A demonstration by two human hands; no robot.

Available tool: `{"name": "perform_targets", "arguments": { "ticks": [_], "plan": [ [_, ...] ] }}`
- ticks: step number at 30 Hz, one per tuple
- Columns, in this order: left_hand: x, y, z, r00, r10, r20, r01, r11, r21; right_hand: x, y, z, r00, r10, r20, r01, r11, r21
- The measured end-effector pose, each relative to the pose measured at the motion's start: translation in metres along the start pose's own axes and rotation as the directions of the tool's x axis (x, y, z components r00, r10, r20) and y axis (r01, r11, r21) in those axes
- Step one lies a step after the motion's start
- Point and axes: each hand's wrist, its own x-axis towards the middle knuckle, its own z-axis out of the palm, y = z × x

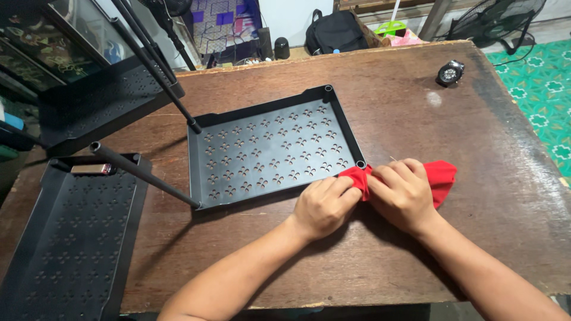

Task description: The person inserts black metal poles into the corner holes of a perforated plastic tray, then wipes each pole with a red cloth before inserting it. The person repeats this for all four corners, resulting in a tray with four vertical poles attached.

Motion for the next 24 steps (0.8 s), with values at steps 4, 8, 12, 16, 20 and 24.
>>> {"name": "perform_targets", "arguments": {
  "ticks": [4,8,12,16,20,24],
  "plan": [
    [0.005,-0.007,-0.003,0.999,-0.019,-0.051,0.020,0.999,0.028,0.000,0.013,-0.002,0.998,0.063,0.007,-0.063,0.998,-0.025],
    [0.009,-0.012,-0.009,0.996,-0.040,-0.079,0.044,0.997,0.055,-0.004,0.028,-0.008,0.987,0.158,-0.036,-0.160,0.983,-0.085],
    [0.011,-0.007,-0.008,0.995,-0.039,-0.088,0.045,0.997,0.068,-0.004,0.023,-0.009,0.986,0.155,-0.064,-0.160,0.984,-0.083],
    [0.009,0.001,-0.004,0.999,-0.024,-0.038,0.025,0.999,0.027,-0.001,0.005,-0.002,0.999,0.047,-0.028,-0.047,0.999,-0.014],
    [0.006,0.002,-0.002,1.000,-0.020,-0.008,0.020,1.000,-0.005,-0.002,0.002,0.000,1.000,-0.012,0.011,0.012,1.000,-0.002],
    [0.008,-0.006,-0.002,0.998,-0.036,-0.047,0.037,0.999,0.010,-0.004,0.026,-0.002,0.995,0.100,-0.024,-0.101,0.994,-0.048]
  ]
}}
